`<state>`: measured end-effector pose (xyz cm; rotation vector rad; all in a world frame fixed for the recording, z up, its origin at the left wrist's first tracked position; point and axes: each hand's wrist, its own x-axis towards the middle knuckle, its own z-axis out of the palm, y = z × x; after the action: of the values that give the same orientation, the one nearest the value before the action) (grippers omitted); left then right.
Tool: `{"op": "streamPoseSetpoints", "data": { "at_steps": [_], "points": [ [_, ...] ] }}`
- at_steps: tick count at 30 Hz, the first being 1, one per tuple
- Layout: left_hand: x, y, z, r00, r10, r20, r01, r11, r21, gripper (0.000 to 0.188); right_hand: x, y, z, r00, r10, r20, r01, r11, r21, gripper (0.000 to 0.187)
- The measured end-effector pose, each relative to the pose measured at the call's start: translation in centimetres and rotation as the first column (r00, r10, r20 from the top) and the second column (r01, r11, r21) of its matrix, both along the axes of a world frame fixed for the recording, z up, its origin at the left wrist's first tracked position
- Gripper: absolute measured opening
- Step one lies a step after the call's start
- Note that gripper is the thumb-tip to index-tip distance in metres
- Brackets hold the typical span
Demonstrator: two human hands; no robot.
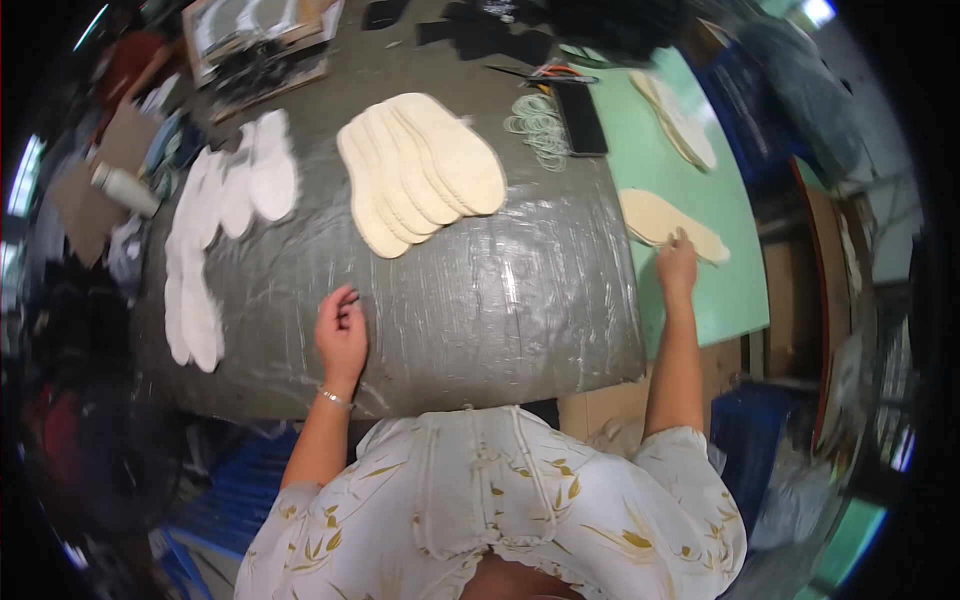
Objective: The recorder is marking and pairing shoe insoles with fleece-like padding.
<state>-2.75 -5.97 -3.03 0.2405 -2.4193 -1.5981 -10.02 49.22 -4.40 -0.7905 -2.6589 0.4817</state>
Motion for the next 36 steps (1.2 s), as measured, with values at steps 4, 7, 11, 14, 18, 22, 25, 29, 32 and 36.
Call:
{"op": "streamPoseSetpoints", "data": {
  "at_steps": [4,7,11,14,18,22,25,29,32,36],
  "points": [
    [0.9,-1.1,-0.2,0.995,0.102,-0.010,-0.100,0.985,0.138,0.032,-1.0,-8.8,7.1,0.938,0.234,-0.257,-0.251,0.967,-0.037,0.026],
    [1.0,-2.2,0.1,0.991,0.121,-0.052,-0.095,0.931,0.353,0.034,-1.1,-16.5,8.6,0.782,0.515,-0.351,-0.584,0.801,-0.128,0.012],
    [0.9,-6.9,2.1,0.984,0.161,-0.078,-0.142,0.967,0.211,0.036,-0.3,-22.9,8.7,0.716,0.667,-0.207,-0.697,0.702,-0.148,0.011],
    [2.0,-14.1,3.8,0.901,0.342,-0.266,-0.426,0.814,-0.394,0.036,0.6,-24.8,9.0,0.716,0.692,-0.091,-0.695,0.693,-0.194,0.014],
    [5.7,-22.7,3.6,0.759,0.608,-0.231,-0.617,0.562,-0.551,0.037,0.3,-25.1,7.7,0.748,0.655,-0.108,-0.654,0.698,-0.292,0.017],
    [7.7,-27.0,2.0,0.645,0.764,-0.018,-0.708,0.588,-0.392,0.040,0.0,-26.8,7.7,0.711,0.696,-0.097,-0.694,0.673,-0.256,0.016],
    [7.6,-27.2,1.6,0.649,0.734,0.198,-0.757,0.648,0.082,0.043,0.2,-28.0,7.1,0.700,0.708,-0.097,-0.701,0.655,-0.282,0.015],
    [6.5,-23.4,2.8,0.744,0.602,0.289,-0.650,0.553,0.521,0.046,1.5,-31.0,7.2,0.618,0.779,-0.110,-0.755,0.547,-0.362,0.014],
    [6.9,-17.6,3.6,0.803,0.499,0.325,-0.579,0.524,0.625,0.044,3.2,-35.6,8.1,0.453,0.876,-0.167,-0.852,0.370,-0.370,0.012],
    [6.3,-14.6,3.5,0.797,0.523,0.302,-0.570,0.485,0.664,0.039,4.9,-44.0,9.5,0.100,0.964,-0.245,-0.964,0.033,-0.263,0.018]
  ]
}}
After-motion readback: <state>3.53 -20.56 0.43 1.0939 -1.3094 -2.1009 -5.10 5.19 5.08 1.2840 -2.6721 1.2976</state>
